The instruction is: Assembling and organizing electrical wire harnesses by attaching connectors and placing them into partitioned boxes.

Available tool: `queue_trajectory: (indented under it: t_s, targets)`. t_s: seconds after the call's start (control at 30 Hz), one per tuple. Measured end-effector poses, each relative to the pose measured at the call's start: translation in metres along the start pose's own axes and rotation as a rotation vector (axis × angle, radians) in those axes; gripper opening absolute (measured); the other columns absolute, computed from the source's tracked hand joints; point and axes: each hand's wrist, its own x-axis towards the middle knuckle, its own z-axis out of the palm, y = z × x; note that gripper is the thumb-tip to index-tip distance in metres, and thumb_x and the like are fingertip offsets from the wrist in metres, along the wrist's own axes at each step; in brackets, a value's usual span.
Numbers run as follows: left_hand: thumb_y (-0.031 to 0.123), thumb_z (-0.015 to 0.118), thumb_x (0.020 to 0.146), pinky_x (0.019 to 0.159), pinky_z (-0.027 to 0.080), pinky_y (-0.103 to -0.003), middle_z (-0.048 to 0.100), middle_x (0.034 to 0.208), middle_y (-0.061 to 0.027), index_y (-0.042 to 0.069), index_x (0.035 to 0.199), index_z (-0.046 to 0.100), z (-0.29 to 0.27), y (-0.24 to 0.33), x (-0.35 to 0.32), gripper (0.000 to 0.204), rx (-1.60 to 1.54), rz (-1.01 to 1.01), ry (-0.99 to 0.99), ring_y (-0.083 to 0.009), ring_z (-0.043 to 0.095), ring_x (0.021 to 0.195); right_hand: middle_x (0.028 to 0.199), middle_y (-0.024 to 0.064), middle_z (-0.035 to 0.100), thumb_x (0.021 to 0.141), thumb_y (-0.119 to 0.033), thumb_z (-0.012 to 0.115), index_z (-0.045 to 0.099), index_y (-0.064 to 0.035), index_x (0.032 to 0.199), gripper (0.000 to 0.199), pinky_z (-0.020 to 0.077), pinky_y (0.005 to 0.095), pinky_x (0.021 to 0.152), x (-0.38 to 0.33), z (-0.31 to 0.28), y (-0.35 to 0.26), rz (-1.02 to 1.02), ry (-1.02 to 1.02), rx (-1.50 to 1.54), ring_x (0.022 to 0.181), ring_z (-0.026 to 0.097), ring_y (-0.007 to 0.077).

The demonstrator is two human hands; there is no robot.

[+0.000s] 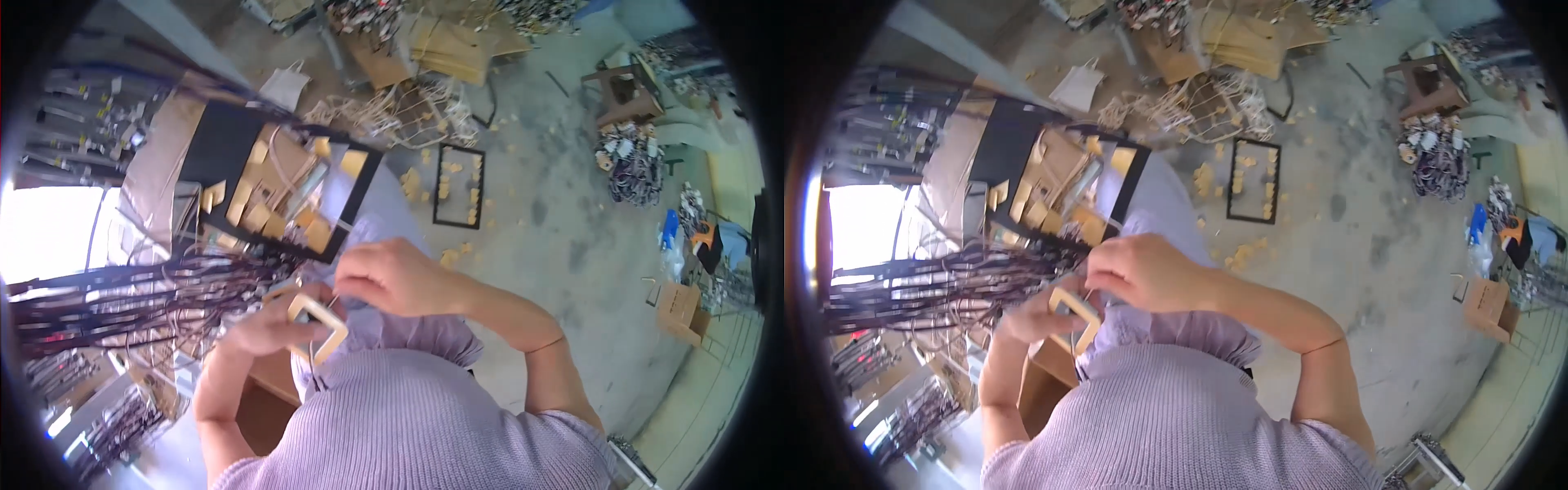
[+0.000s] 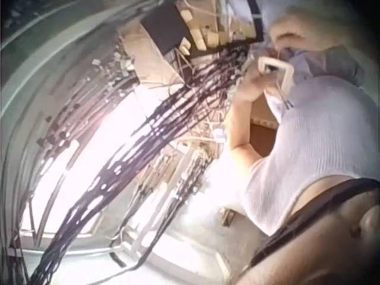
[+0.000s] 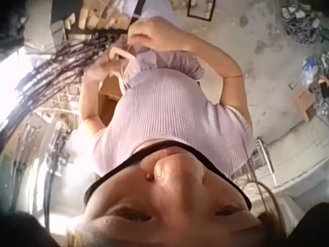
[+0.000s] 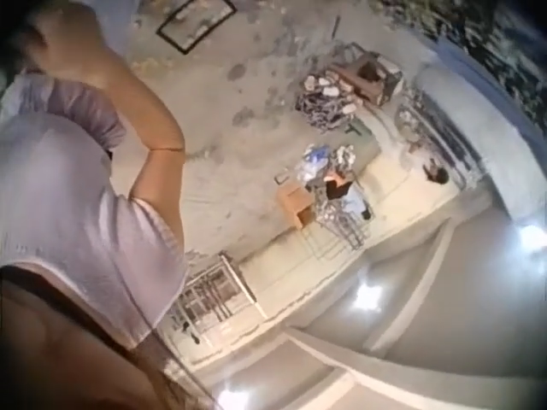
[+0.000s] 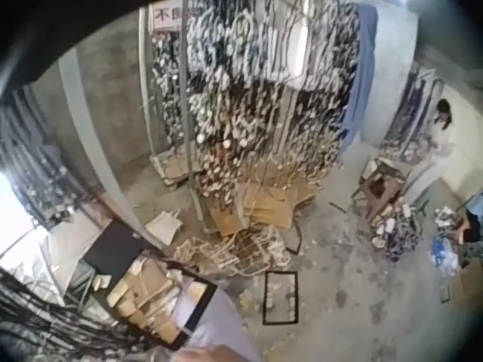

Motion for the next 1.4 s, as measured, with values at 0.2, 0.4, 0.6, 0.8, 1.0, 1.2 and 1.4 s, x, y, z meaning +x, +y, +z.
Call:
queue_trajectory:
  t_s: [0.2,0.4,0.6,0.8,1.0,1.2,1.4]
  targets:
    - [0.013,0.054,0.093,0.088,0.042,-0.029,0.055,0.110,-0.0084,0.003,0.124,0.045,0.025,-0.001,0.007,0.034,0.228,0.056,-0.205,-0.0152,0.052,0.104,0.086,0.0085,0.056,0.079,-0.005,0.067,0.061,-0.0045,0.091,0.014,0.0471,0.0358,0.063,-0.033,0.003,-0.034,-0.056,-0.102,-0.062,0.074,0.059,0.0275]
    - [0.012,0.056,0.090,0.075,0.045,-0.029,0.055,0.096,-0.0084,0.002,0.117,0.045,0.062,-0.013,0.003,0.031,0.153,0.220,-0.076,-0.0151,0.055,0.087,0.083,0.0062,0.048,0.076,-0.005,0.068,0.058,-0.0038,0.085,0.014,0.0447,0.0336,0.062,-0.048,-0.004,-0.033,-0.015,-0.069,0.001,0.074,0.053,0.0239]
    - [0.007,0.054,0.087,0.074,0.046,-0.028,0.057,0.095,-0.0083,0.001,0.116,0.045,0.075,-0.022,-0.010,0.031,0.100,0.251,-0.103,-0.0147,0.057,0.085,0.078,0.0077,0.048,0.072,-0.006,0.070,0.056,-0.0027,0.083,0.018,0.0420,0.0318,0.056,-0.070,0.004,-0.050,-0.174,0.067,-0.194,0.066,0.052,0.0221]
    - [0.004,0.051,0.087,0.081,0.045,-0.027,0.057,0.104,-0.0098,-0.002,0.116,0.047,0.077,-0.019,-0.013,0.030,0.051,0.253,-0.040,-0.0152,0.057,0.095,0.078,0.0078,0.050,0.069,0.000,0.072,0.059,-0.0007,0.084,0.021,0.0423,0.0309,0.055,-0.067,0.003,-0.048,-0.155,0.069,-0.136,0.065,0.052,0.0214]
    - [0.003,0.054,0.084,0.086,0.045,-0.030,0.056,0.109,-0.0110,-0.002,0.116,0.049,0.078,-0.016,-0.011,0.033,0.112,0.297,0.064,-0.0193,0.057,0.101,0.074,0.0080,0.050,0.067,0.001,0.073,0.061,0.0017,0.085,0.022,0.0400,0.0300,0.048,-0.070,0.007,-0.049,-0.260,0.151,-0.213,0.058,0.050,0.0189]
    - [0.004,0.066,0.071,0.080,0.049,-0.037,0.057,0.105,-0.0147,-0.001,0.114,0.051,0.073,-0.013,0.013,0.046,0.730,0.599,0.499,-0.0338,0.059,0.095,0.077,0.0054,0.050,0.063,-0.001,0.073,0.065,0.0034,0.089,0.027,0.0373,0.0267,0.048,-0.068,0.009,-0.041,-0.397,0.259,-0.564,0.060,0.049,0.0165]
    - [0.008,0.055,0.074,0.075,0.050,-0.038,0.059,0.102,-0.0147,0.000,0.110,0.052,0.062,-0.033,0.032,0.037,1.071,0.764,0.744,-0.0328,0.061,0.089,0.080,0.0086,0.054,0.072,-0.001,0.071,0.063,-0.0006,0.092,0.021,0.0449,0.0321,0.057,-0.044,0.000,-0.034,-0.024,0.262,-0.211,0.066,0.057,0.0231]
